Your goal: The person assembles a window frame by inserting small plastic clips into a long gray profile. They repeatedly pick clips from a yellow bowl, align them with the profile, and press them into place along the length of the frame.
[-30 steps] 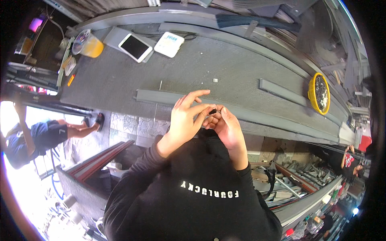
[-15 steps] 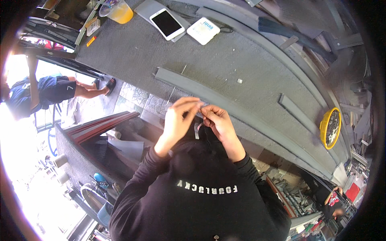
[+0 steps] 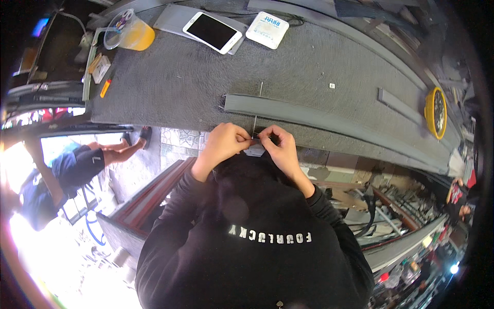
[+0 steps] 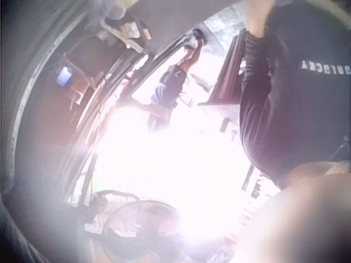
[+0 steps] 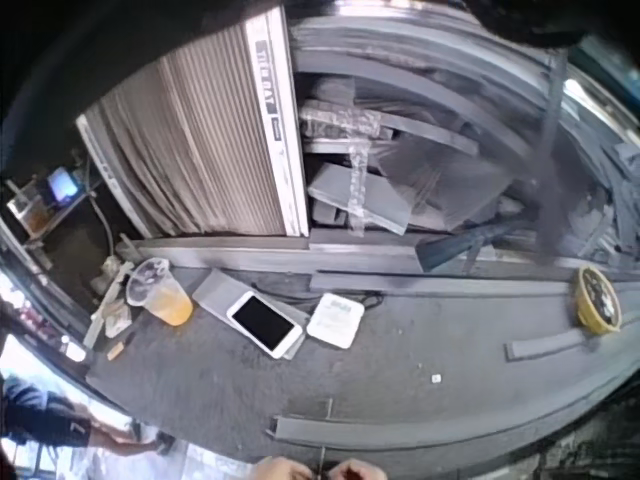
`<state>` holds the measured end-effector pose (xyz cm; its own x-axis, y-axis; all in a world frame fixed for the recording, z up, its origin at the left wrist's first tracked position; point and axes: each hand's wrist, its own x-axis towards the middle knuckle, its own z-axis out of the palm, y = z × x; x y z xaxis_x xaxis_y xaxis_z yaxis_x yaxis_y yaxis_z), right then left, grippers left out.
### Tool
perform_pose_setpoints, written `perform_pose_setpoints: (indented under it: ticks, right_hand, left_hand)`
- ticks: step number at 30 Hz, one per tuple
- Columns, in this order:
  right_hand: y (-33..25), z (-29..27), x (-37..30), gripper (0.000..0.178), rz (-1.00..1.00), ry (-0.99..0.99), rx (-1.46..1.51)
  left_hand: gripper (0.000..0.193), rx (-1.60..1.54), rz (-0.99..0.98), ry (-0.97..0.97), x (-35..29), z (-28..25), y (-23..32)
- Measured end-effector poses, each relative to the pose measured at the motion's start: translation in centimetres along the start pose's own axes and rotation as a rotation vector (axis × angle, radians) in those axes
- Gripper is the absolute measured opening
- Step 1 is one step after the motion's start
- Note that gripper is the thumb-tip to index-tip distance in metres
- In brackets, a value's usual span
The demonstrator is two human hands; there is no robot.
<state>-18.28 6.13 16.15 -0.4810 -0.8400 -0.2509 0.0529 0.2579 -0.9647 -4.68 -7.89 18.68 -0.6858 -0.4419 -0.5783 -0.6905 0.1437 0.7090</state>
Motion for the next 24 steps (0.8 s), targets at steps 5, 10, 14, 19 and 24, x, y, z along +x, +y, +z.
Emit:
perform_pose_setpoints:
  ticks: [5,10,14,19,24]
  right_hand:
    - [-0.7,1.8,-1.3,0.009,0.122,0.157,-0.137]
    - [-1.0,2.8,-2.0,0.010,0.079,0.245,-0.205]
    - [-1.1,3.2,-1.9,0.010,0.070,0.249,-0.242]
    - [-1.1,3.1,-1.9,0.011,0.065,0.238,-0.224]
    - [-1.0,2.8,-1.9,0.012,0.068,0.215,-0.248]
  left_hand:
    - [0.023,0.026,0.165,-0.114,0.9,-0.8,-0.4]
    - [0.026,-0.031,0.179,-0.287,1.7,-2.0,-0.6]
    - [0.025,-0.005,0.204,-0.335,2.2,-2.4,-0.6]
    - [0.023,-0.038,0.209,-0.356,2.5,-2.4,-0.8]
    - [0.023,-0.084,0.205,-0.364,2.7,-2.4,-0.9]
